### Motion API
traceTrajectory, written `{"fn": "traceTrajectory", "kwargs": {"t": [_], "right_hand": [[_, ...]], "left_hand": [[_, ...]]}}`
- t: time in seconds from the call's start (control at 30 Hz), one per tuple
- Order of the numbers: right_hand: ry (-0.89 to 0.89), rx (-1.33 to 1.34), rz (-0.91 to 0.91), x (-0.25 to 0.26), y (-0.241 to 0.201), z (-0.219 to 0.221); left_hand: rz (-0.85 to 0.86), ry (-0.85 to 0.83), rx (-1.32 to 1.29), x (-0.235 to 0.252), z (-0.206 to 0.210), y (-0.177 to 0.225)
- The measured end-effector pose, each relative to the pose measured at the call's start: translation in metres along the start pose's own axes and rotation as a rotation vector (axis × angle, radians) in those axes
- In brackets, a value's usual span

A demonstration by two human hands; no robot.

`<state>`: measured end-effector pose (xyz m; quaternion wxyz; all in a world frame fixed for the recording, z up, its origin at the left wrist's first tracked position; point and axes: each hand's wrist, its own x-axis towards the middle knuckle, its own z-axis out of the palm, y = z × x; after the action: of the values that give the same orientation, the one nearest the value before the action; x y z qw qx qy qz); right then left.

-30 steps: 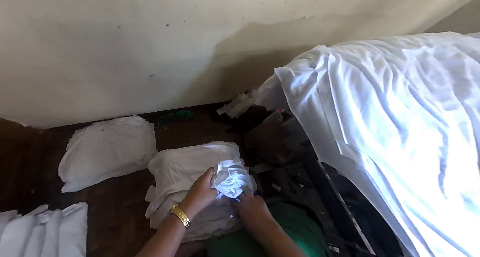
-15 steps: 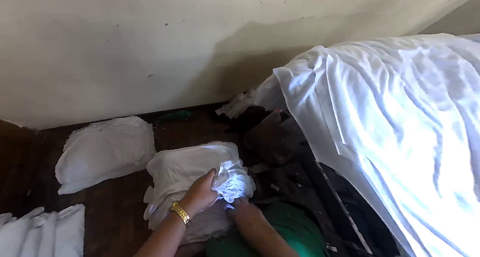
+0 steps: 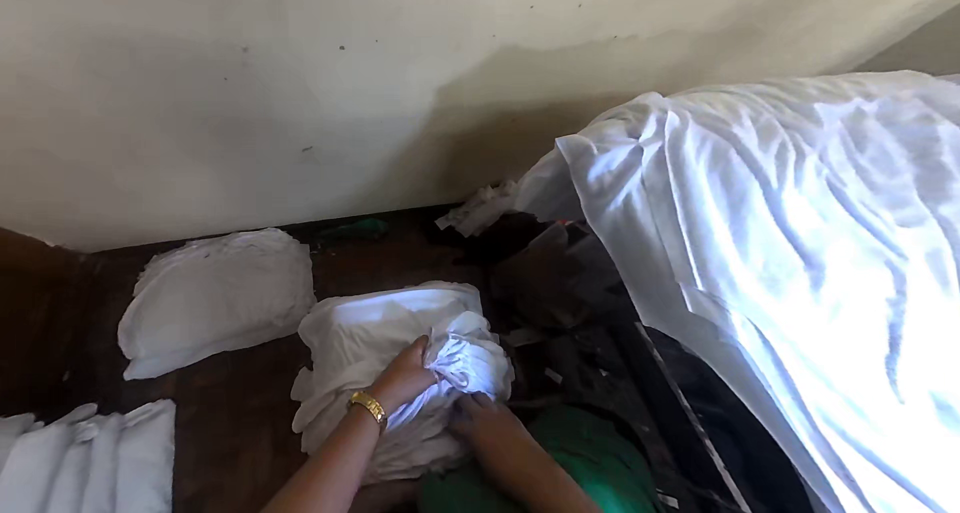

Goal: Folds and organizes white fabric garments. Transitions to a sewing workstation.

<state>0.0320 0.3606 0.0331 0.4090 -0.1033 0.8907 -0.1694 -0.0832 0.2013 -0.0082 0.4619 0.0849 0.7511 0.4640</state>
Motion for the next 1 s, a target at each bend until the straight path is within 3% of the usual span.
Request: {"fn": "traceTrajectory", "kwargs": {"t": [0.2, 0.33, 0.37, 0.43, 0.5, 0.57, 0.6, 0.7, 0.73, 0.8, 0.9, 0.93, 1.0], "right_hand": [[-0.01, 0.012, 0.075, -0.002, 0.001, -0.012], [0.36, 0.083, 0.11, -0.014, 0.005, -0.032], [0.456, 0.079, 0.089, -0.014, 0.006, -0.029], [0.523, 0.078, 0.026, -0.014, 0.004, -0.017], [0.324, 0.117, -0.017, -0.013, -0.003, -0.013], [-0.018, 0.042, 0.074, -0.01, -0.013, -0.014], [-0.093, -0.015, 0.138, -0.007, -0.014, -0.012], [-0.075, -0.086, 0.262, -0.001, -0.007, -0.019], [-0.013, -0.029, 0.29, -0.006, -0.005, -0.026], [0.281, 0.15, 0.319, -0.02, 0.001, -0.042], [0.712, 0.342, 0.274, -0.034, -0.001, -0.04], [0.714, 0.45, 0.29, -0.037, -0.006, -0.037], [0.49, 0.8, 0.395, -0.042, -0.013, -0.032]], "left_hand": [[0.012, -0.117, 0.079, -0.009, 0.002, 0.003], [0.109, -0.164, 0.515, -0.032, 0.013, 0.018], [0.105, -0.13, 0.531, -0.033, 0.015, 0.017], [0.067, -0.015, 0.327, -0.023, 0.012, 0.007], [0.037, 0.04, 0.014, -0.007, 0.005, -0.003], [0.008, 0.006, -0.127, -0.002, 0.003, -0.007], [0.0, -0.023, -0.14, -0.001, 0.002, -0.007], [0.04, -0.112, 0.029, -0.006, 0.003, -0.001], [0.062, -0.125, 0.184, -0.011, 0.008, 0.003], [0.05, -0.134, 0.511, -0.025, 0.02, 0.027], [0.06, 0.037, 0.601, -0.036, 0.027, 0.051], [0.092, 0.119, 0.547, -0.037, 0.022, 0.055], [0.259, 0.275, 0.45, -0.042, 0.013, 0.058]]}}
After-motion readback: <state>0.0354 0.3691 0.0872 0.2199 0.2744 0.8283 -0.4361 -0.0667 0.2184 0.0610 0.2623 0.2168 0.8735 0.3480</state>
